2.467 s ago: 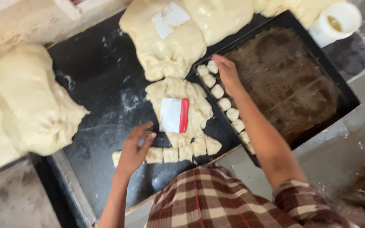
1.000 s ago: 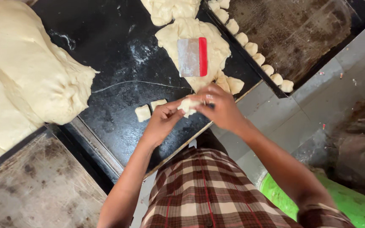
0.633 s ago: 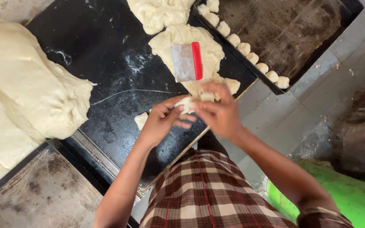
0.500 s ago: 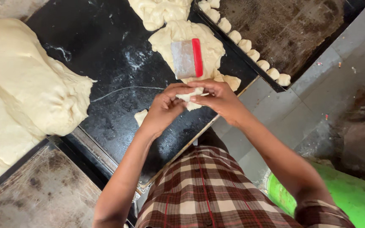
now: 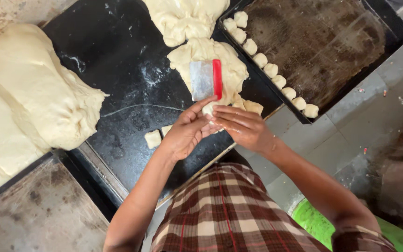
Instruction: The person divides portions of dough from a larger piece and places them in rows on a tray, using a scraper tool to cut the dough into smaller pieces.
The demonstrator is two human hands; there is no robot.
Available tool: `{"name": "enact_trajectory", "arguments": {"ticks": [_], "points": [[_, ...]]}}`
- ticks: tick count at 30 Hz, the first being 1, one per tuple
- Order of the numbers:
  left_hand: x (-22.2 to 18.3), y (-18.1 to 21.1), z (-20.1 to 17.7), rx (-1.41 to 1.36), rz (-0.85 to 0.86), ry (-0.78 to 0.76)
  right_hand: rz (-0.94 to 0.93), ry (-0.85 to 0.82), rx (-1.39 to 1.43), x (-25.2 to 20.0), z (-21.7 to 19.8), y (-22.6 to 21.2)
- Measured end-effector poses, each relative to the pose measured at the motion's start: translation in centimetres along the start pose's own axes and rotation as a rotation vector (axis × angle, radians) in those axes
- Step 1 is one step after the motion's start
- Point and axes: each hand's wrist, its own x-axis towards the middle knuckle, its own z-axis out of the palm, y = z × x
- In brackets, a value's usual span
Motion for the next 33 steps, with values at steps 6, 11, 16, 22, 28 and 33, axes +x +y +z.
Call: {"name": "enact_trajectory", "arguments": {"ticks": [6,11,16,22,28,33], "points": [[2.7,-0.7,1.8,0.312,0.203,-0.025,0.805,-0.207,0.584,3.7,-2.4,5.7],[5.2,-0.6,2.8,0.105,0.125,0.155,0.418,-0.083,0.436,1.9,-2.9,3.9],[4.0,-0.5,5.5,0.457,0.337,0.214,0.246,0.153,-0.009,0.0,-3.2,9.7],[3.7,-3.6,1.0,1.362,0.483,0.403,0.479,0.440,-0.058,-0.2,-0.4,30.3],[2.5,-9.7,-4.2,1.556,0.503,0.591,0.822,0.653,0.615,-2.1,0.8,29.8],[3.4,-13.4,-6.2,1.028,0.329,0.499,0.531,0.146,0.551,-1.9,2.2,16.8]]}}
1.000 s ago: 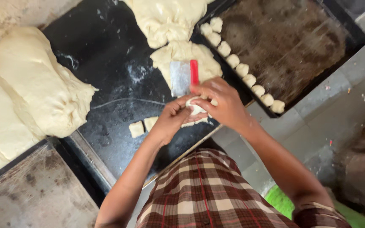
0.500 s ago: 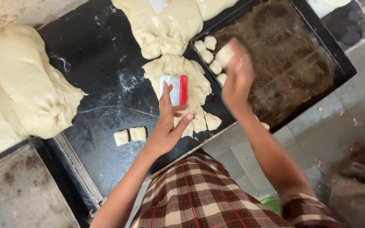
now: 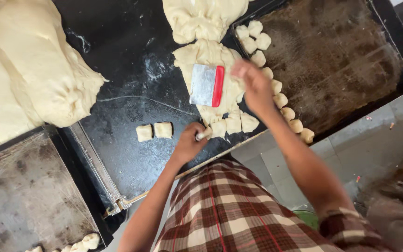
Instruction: The person divides portions of dough from a larger piece and places them in rows on a tray, using a scraper tool to cut the dough into smaller pieces.
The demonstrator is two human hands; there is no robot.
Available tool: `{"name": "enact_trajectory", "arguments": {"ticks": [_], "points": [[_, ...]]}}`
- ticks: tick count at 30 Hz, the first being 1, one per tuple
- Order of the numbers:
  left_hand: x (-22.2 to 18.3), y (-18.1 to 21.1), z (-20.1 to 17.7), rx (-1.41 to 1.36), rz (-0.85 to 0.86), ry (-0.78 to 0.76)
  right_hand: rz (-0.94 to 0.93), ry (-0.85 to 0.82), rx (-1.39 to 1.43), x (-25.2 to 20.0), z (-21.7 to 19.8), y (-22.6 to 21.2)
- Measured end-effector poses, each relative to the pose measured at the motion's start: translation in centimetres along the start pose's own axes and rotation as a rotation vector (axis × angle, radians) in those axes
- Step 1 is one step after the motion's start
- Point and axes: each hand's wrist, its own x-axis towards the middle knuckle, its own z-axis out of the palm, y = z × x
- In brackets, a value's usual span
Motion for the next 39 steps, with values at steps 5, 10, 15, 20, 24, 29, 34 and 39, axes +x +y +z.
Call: {"name": "enact_trajectory", "arguments": {"ticks": [5,10,15,20,24,29,34,39], "points": [[0.1,0.8,-4.6,-0.832,-0.281,0.105,-0.014,-0.176,-0.497,-6.5,4.6,-6.5],[0.2,2.0,-8.3,-0.981,-0.336,0.026,0.073,-0.096,-0.800,-9.1,9.3,-5.1],[-1.1,1.2,-9.3,-1.174,-0.373,0.031,0.073,-0.042,-0.858,-9.5,12.7,-2.1],[-1.2,2.4,-11.5,-1.105,-0.286,0.021,0.253,-0.047,-0.425,-11.5,15.8,-7.4],[-1.4,0.6,-12.9,-1.004,-0.217,0.010,0.462,-0.109,-0.271,-12.2,16.2,-15.5],[-1.5,-0.1,-12.4,-0.919,-0.197,-0.022,0.036,-0.156,-0.128,-11.9,15.7,-21.5],[-2.9,5.8,-13.5,-1.005,-0.152,-0.318,0.203,0.185,-0.192,-7.8,16.2,-18.2],[-3.3,7.5,-14.2,-0.451,-0.032,-0.299,0.003,-0.079,-0.415,-8.1,13.2,-17.5]]}}
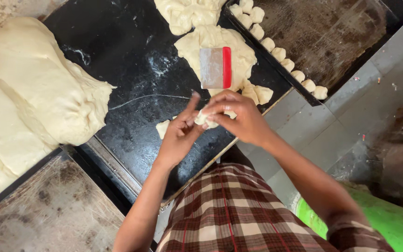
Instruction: The person divides portions of dough from a larger piece and places them in rows on a tray, using a scraper tool to cut the dough into smaller pieces.
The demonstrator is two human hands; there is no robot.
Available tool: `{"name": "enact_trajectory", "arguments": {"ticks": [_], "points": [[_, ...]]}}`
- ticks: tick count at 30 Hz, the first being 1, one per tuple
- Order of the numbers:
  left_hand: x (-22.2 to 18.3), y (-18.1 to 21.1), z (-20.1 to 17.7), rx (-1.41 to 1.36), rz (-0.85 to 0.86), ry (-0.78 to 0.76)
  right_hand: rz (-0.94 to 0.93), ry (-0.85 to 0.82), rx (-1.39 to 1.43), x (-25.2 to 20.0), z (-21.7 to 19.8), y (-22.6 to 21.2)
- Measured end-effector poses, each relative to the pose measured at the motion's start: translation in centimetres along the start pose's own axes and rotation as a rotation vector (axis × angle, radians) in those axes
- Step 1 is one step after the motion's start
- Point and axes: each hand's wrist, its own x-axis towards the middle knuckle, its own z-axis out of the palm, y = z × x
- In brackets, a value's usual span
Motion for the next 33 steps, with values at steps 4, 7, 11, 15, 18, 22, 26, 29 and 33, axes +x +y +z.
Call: {"name": "enact_trajectory", "arguments": {"ticks": [4,7,11,15,18,22,26,29,33], "points": [[1.4,-1.5,0.3,-0.283,0.212,0.164,-0.611,0.022,-0.309,-1.6,1.1,0.1],[1.6,-0.3,-0.7,-0.571,-0.035,-0.002,-0.485,0.101,-0.365,-0.9,1.7,0.7],[1.4,2.2,-0.5,-0.472,-0.158,-0.088,-0.425,0.144,-0.148,-0.5,1.4,0.5],[1.6,3.0,0.4,0.094,0.157,-0.002,0.352,0.090,0.503,1.7,-0.6,1.6],[2.2,2.0,1.3,0.131,0.380,0.050,0.629,0.012,0.941,1.3,-0.3,2.7],[5.2,-2.3,1.3,-0.144,0.298,0.026,0.464,0.060,1.046,-0.7,1.0,5.4],[8.2,-3.6,1.1,-0.421,0.112,0.275,0.511,-0.335,1.066,-2.9,-1.2,6.5],[7.1,-3.2,1.3,-0.413,-0.024,0.183,0.728,-0.205,0.872,-2.5,-1.0,7.3],[7.0,-3.6,4.7,-0.280,0.028,0.049,0.570,-0.108,0.828,-1.1,-2.7,8.7]]}}
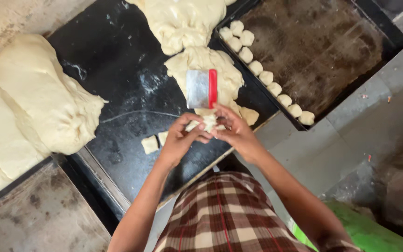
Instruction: The person divides portions of dough from a larger piece and places them in rows on a tray, using a scraper tool to cut the dough into smaller pieces.
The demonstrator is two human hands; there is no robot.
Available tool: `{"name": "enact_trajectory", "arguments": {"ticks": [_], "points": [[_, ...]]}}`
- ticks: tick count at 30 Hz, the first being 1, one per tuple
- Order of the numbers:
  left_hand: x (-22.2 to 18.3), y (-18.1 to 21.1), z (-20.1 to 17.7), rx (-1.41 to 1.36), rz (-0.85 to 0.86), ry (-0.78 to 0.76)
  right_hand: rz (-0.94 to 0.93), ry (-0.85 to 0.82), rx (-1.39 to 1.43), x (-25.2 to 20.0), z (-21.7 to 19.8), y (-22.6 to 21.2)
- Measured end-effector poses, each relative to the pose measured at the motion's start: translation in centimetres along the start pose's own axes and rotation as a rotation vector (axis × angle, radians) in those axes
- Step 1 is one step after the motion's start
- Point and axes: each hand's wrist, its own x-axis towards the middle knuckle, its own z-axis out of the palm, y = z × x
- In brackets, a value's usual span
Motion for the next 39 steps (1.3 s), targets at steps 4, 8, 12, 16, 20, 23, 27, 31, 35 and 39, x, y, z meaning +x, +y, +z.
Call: {"name": "enact_trajectory", "arguments": {"ticks": [4,8,12,16,20,23,27,31,35,39], "points": [[1.3,-0.9,3.1,0.211,0.351,-0.019,-0.749,0.179,-0.887,-0.6,-2.5,-1.3],[2.7,1.6,5.0,-0.359,-0.108,0.132,-1.086,-0.015,-0.910,0.4,-4.3,-1.9],[3.0,3.6,7.0,-0.447,-0.311,0.024,-0.968,0.084,-0.744,0.5,-6.2,-1.0],[3.8,3.5,9.0,-0.002,-0.111,-0.115,-0.740,0.208,-0.752,1.7,-8.3,-2.4],[5.2,2.6,8.9,0.265,0.086,-0.231,0.005,-0.126,0.132,3.0,-9.6,-6.5],[7.1,1.9,9.4,0.190,0.073,-0.206,-0.308,-0.120,-0.098,1.1,-8.3,-7.3],[6.8,3.9,10.1,0.062,0.056,-0.225,-0.449,0.036,-0.695,1.4,-9.8,-6.5],[7.7,6.1,9.1,0.481,0.229,-0.177,-0.676,0.402,-0.372,9.4,-15.3,-4.5],[7.6,5.2,5.8,0.496,0.046,0.053,-0.256,0.328,-0.348,16.0,-20.5,-2.3],[3.5,3.5,-0.6,0.484,0.167,0.117,-0.239,0.315,-0.232,17.2,-22.3,-2.3]]}}
